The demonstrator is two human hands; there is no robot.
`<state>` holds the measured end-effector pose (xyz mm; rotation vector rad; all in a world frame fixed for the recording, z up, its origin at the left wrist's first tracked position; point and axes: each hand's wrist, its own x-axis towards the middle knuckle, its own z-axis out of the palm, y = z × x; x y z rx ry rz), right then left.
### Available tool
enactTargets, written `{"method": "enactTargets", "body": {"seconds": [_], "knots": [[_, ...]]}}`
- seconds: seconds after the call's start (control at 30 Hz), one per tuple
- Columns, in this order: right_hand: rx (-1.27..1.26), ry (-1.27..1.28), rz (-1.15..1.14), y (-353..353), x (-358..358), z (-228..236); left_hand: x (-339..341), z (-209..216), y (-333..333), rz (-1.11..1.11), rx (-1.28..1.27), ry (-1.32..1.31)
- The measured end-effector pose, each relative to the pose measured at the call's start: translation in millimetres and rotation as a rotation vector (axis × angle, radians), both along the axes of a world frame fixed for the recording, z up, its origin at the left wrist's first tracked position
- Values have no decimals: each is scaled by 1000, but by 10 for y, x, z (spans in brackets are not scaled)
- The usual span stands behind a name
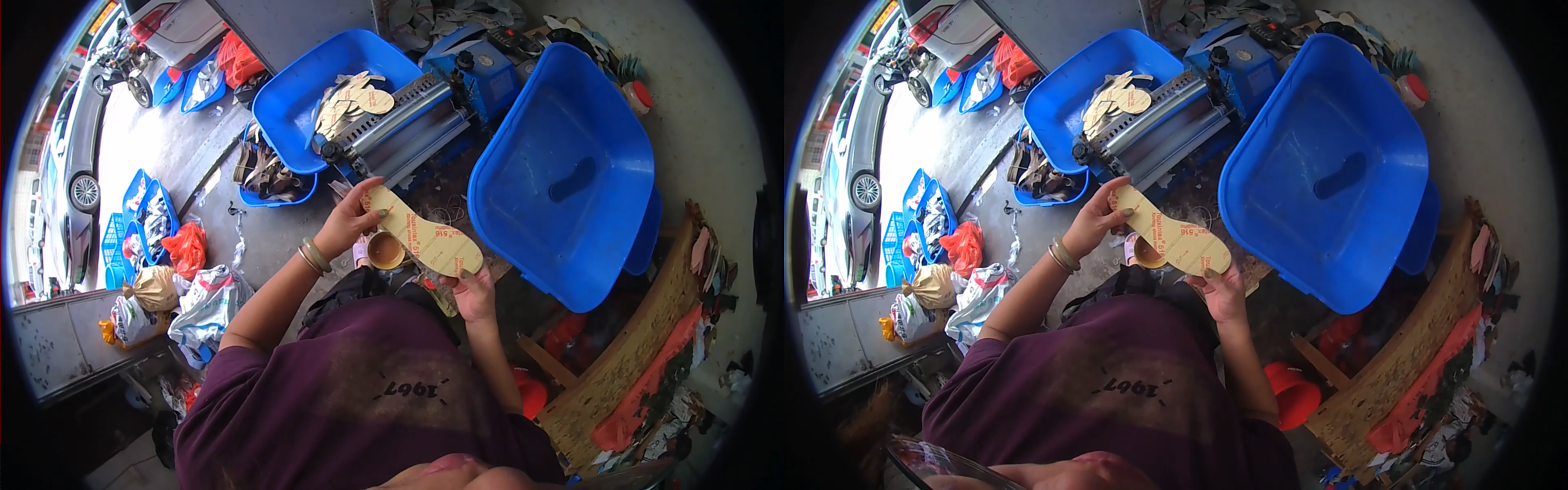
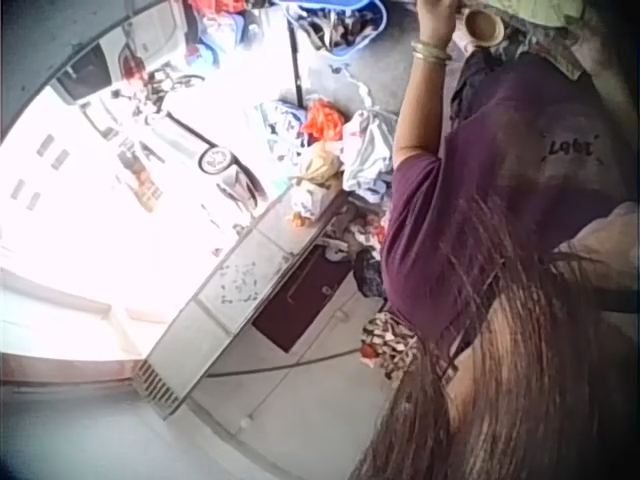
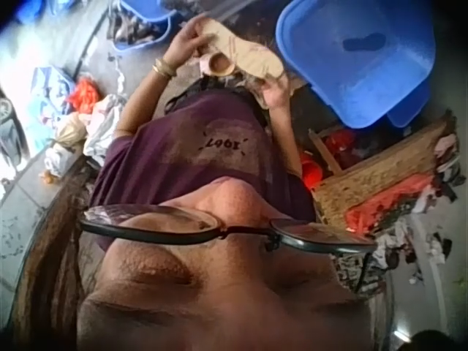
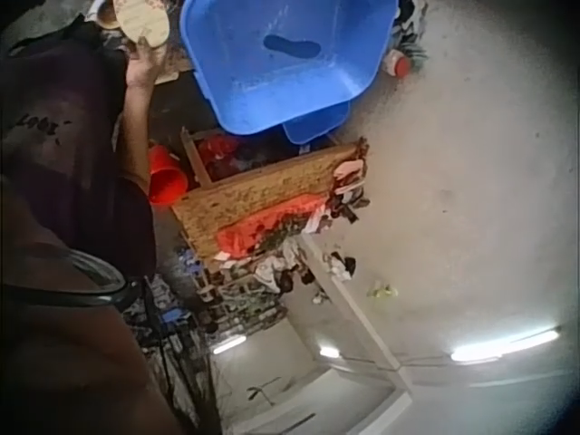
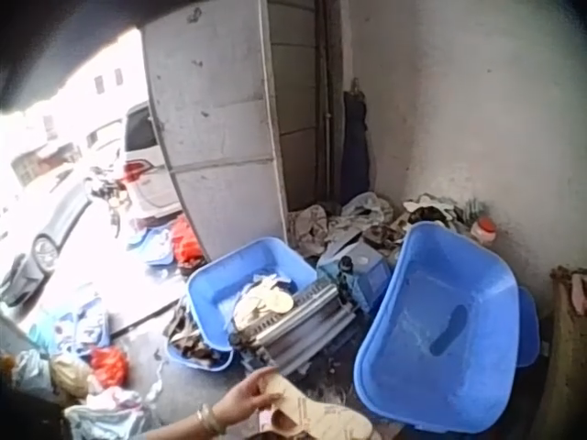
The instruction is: The person is feeding shoe insole components through a gluing or pressing machine and stacking the processed parts.
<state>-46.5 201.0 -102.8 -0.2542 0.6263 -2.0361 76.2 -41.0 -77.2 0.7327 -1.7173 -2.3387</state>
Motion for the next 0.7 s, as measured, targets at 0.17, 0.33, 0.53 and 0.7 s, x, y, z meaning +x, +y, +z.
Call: {"method": "enactTargets", "body": {"seconds": [0.17,0.33,0.53,0.7], "knots": [[329,-367,-341,-226,110,-888,175,-28,6,86,-253,-68],[321,-221,-461,-947,-315,-1098,357,-281,106,52,-238,-126],[465,-264,-275,-1122,-344,-951,360,-312,185,12,-226,-149],[576,328,-63,-610,-179,107,599,-495,82,118,-314,-312]]}}
